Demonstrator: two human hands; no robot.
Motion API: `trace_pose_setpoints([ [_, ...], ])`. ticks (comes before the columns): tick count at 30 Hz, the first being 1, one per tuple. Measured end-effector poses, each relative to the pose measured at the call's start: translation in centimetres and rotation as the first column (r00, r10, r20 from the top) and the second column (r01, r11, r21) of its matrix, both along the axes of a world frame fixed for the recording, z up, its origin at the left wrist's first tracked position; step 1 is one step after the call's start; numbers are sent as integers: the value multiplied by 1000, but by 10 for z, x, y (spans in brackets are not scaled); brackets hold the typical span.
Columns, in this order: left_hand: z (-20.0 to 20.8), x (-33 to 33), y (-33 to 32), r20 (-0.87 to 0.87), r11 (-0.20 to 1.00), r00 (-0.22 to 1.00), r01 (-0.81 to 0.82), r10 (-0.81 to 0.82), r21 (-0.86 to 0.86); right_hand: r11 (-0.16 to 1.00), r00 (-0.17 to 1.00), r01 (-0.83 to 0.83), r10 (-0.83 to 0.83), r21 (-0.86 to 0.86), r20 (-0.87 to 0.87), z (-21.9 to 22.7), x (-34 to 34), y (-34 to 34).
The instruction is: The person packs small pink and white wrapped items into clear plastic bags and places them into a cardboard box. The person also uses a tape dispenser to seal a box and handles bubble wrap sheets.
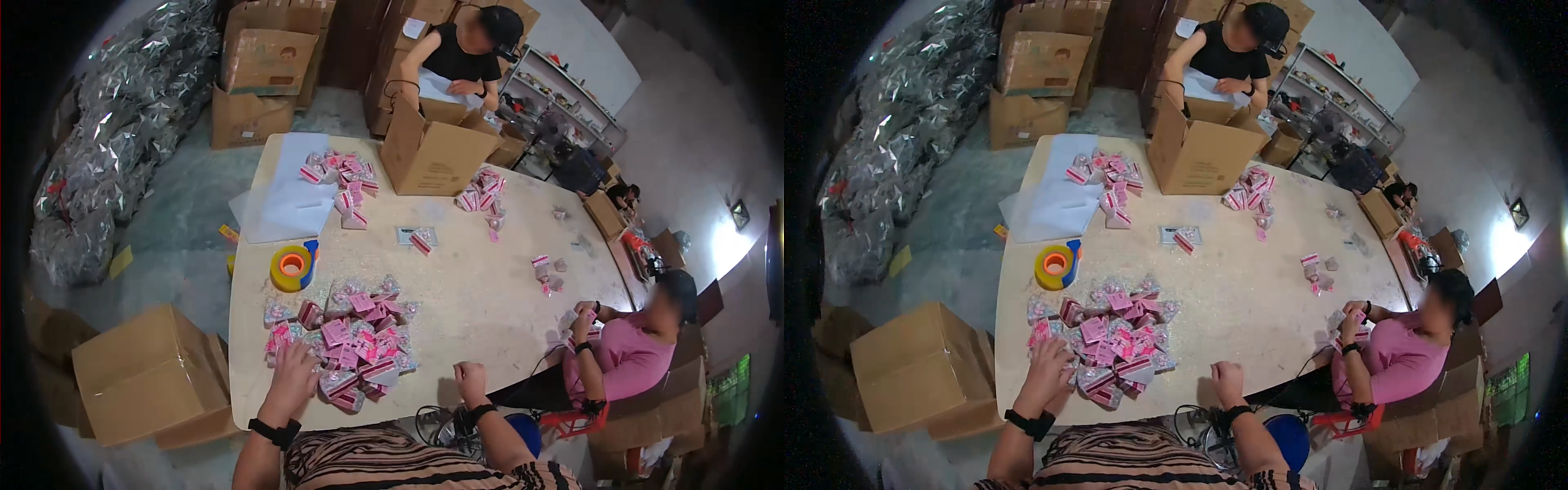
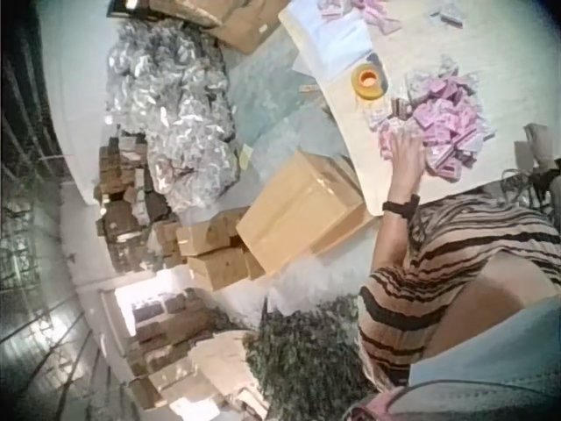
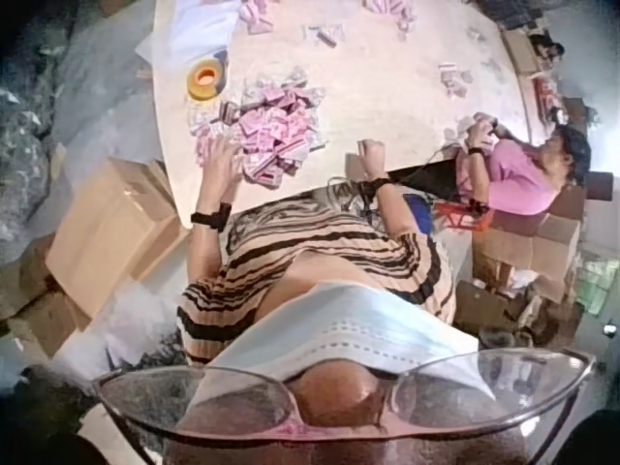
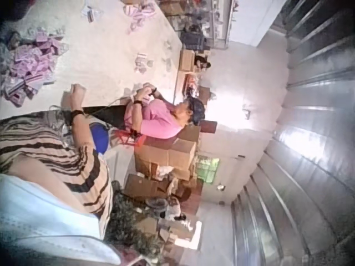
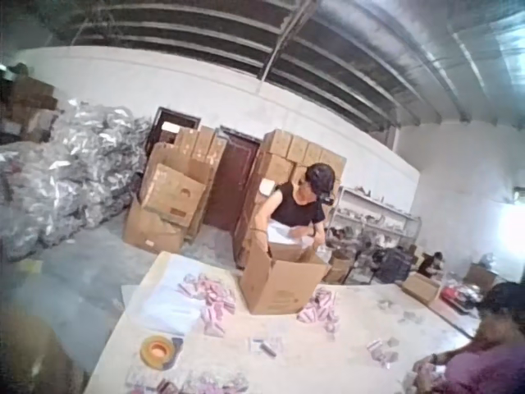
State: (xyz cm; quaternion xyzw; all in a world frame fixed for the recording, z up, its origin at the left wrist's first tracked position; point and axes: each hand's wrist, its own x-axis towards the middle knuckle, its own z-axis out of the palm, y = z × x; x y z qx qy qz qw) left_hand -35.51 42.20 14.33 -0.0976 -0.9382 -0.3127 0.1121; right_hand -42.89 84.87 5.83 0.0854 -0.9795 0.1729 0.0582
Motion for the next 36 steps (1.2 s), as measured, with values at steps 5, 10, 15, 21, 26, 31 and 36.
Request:
trace_pose_setpoints([
  [5, 2, 19, -31, -59, 994, 993, 104, -101, 45, 997, 998, -62, 62, 40, 21, 10, 60, -59],
  [10, 26, 46, -44, -116, 989, 983, 145, -143, 5, 983, 980, -181, 176, 40, 94, -8, 103, -83],
  [15, 23, 104, -60, -33, 998, 999, 45, -43, 34, 963, 921, -258, 271, -82, 280, -14, 118, -101],
  [21, -9, 214, -77, 401, 984, 903, -103, 154, -146, 894, 815, -438, 440, -97, 378, -29, 143, -109],
  [26, -143, 347, -129, 728, 857, 592, -515, 346, 11, 911, 741, -410, 366, -53, 562, -81, 195, -65],
  [31, -242, 537, -167, 912, 745, 117, -622, 393, -241, 891, 717, -385, 124, 241, 686, -195, 281, 55],
  [36, -173, 604, -114, 956, 96, -173, -975, 237, -200, 973, 385, -119, -137, 197, 913, -213, 348, 116],
])
